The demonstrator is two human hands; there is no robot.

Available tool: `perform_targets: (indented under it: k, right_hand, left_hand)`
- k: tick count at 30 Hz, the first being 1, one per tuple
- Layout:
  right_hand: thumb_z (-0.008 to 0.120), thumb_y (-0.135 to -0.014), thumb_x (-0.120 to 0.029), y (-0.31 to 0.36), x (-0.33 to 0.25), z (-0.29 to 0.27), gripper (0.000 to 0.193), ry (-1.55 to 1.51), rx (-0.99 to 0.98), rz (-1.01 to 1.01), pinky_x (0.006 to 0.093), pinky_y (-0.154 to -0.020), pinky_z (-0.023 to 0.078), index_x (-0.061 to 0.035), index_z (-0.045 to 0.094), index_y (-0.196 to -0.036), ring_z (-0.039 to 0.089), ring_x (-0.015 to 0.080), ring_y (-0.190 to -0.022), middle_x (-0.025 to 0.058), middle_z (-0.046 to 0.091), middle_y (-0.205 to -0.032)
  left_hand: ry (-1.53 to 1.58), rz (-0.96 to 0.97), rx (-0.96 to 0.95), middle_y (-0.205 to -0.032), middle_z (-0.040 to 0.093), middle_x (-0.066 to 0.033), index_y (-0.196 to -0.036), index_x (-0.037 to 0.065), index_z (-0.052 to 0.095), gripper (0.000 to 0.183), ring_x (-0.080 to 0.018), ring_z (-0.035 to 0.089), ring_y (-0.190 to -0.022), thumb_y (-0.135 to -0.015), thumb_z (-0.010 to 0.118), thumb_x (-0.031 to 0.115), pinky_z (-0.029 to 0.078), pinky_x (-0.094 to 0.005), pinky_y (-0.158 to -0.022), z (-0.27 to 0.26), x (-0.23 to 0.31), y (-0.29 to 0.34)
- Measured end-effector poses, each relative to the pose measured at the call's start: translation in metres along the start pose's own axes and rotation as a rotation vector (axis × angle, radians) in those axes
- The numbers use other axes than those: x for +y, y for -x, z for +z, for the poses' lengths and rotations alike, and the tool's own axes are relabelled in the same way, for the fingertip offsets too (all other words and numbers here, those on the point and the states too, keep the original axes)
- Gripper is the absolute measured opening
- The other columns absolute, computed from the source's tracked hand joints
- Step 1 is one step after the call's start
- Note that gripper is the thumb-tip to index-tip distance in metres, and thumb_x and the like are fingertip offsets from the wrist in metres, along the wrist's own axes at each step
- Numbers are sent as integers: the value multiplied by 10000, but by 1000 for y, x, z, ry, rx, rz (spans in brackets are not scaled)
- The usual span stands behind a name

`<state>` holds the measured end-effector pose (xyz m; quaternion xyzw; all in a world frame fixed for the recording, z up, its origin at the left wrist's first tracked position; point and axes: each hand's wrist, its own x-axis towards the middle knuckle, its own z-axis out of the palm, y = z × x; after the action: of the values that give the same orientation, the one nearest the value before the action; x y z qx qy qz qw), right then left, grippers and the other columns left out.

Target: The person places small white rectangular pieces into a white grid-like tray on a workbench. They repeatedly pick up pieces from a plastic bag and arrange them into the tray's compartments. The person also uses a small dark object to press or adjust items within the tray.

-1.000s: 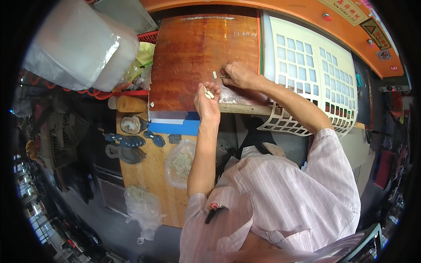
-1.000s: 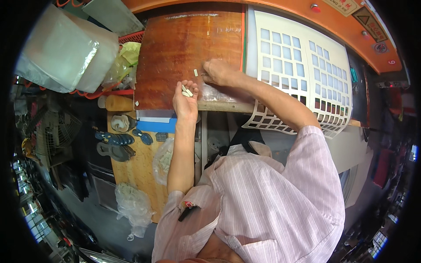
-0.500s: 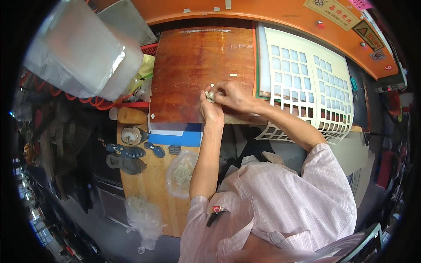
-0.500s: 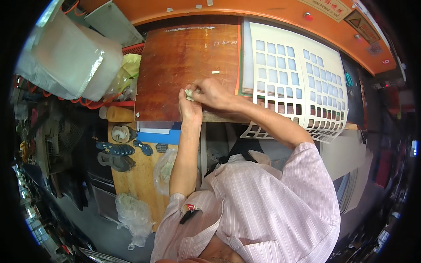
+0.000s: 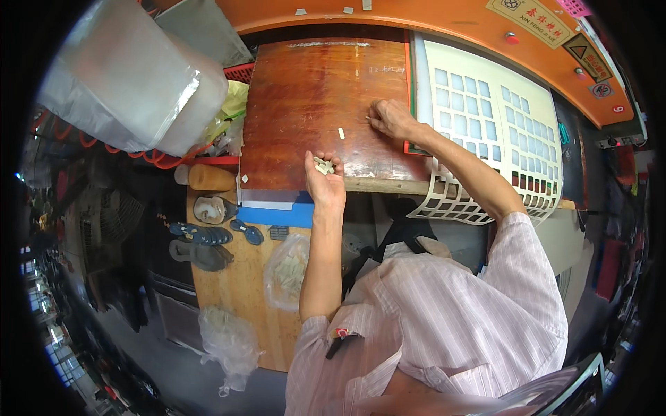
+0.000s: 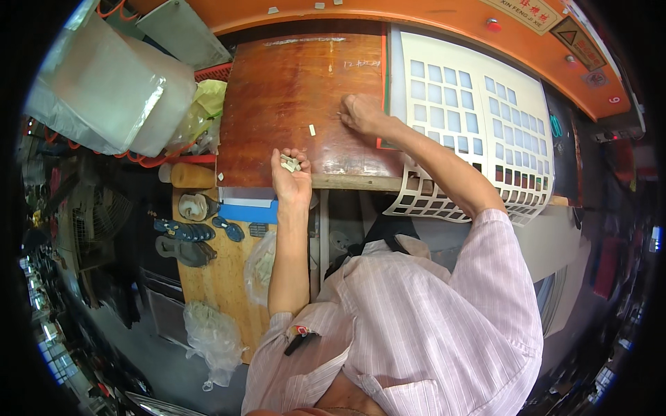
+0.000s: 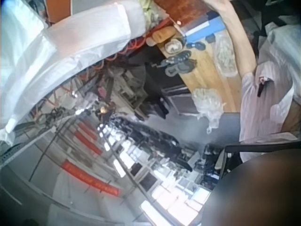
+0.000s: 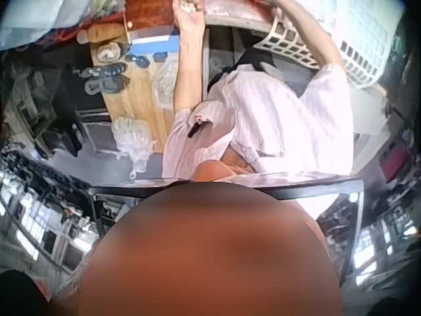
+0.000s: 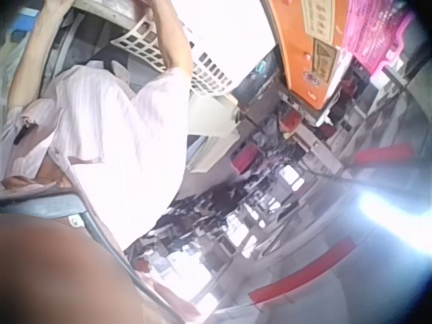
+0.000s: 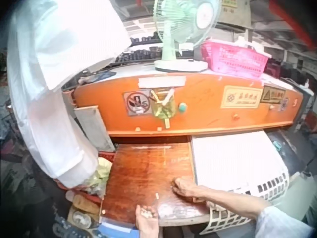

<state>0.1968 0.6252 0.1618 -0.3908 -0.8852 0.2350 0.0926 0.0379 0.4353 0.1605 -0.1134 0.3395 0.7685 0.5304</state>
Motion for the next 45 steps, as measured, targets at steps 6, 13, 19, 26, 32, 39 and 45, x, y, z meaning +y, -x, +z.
perform_targets:
  k: [6, 13, 19, 26, 32, 39, 45]
  right_hand:
    - [687, -893, -79, 7, -68, 18, 211, -322, -19, 66, 432, -727, 577, 56, 711, -1052, 744, 300, -776, 192, 748, -828]
    - [633, -909, -175, -10, -72, 30, 275, -96, -83, -5, 535, -755, 531, 86, 710, -866, 694, 489, -832, 366, 653, -854]
    - [793, -788, -284, -35, -72, 33, 298, 59, -84, -66, 502, -714, 566, -13, 778, -912, 740, 400, -771, 253, 735, -820]
    - [716, -846, -196, 33, -134, 28, 219, -294, -246, -282, 402, -618, 531, 16, 722, -899, 679, 209, -657, 190, 679, -708]
    - [713, -896, -202, 108, -219, 104, 222, -159, -461, -634, 462, -737, 570, -15, 726, -1015, 713, 396, -864, 194, 730, -944]
    - [718, -909, -176, 111, -205, 190, 287, -238, -509, -386, 473, -839, 562, 25, 698, -1114, 702, 387, -972, 208, 713, -1059]
    - [722, -904, -266, 117, -202, 270, 489, -24, -445, -319, 496, -930, 551, 53, 600, -1254, 669, 430, -1091, 289, 684, -1150]
  left_hand:
    - [-11, 49, 1, -854, 615, -45, -906, 114, 562, 291, -182, 586, -758, -1096, 517, 330, 473, -315, -679, -9, 6, 22]
    - [-68, 132, 23, -858, 660, -52, -937, 121, 579, 268, -207, 640, -760, -1085, 532, 340, 530, -362, -693, -39, -2, 51]
    - [-51, 156, 113, -899, 687, -83, -954, 98, 605, 290, -230, 701, -767, -1093, 508, 333, 558, -349, -670, -73, -14, 67]
    - [308, 85, 111, -1039, 701, -107, -1028, 53, 635, 303, -264, 696, -987, -1088, 503, 319, 566, -392, -921, -122, -22, 67]
    - [449, 141, 122, -1123, 670, -59, -1167, 59, 600, 341, -182, 652, -1071, -1103, 414, 338, 558, -365, -940, -181, -27, 79]
    - [-289, 521, 679, -1106, 716, -151, -1141, -8, 678, 351, -307, 684, -1070, -1056, 497, 281, 524, -423, -996, -274, 16, 129]
    - [-1377, 863, 735, -1368, 625, -239, -1272, -31, 677, 351, -420, 539, -1310, -988, 611, 164, 404, -493, -1119, -317, 37, 181]
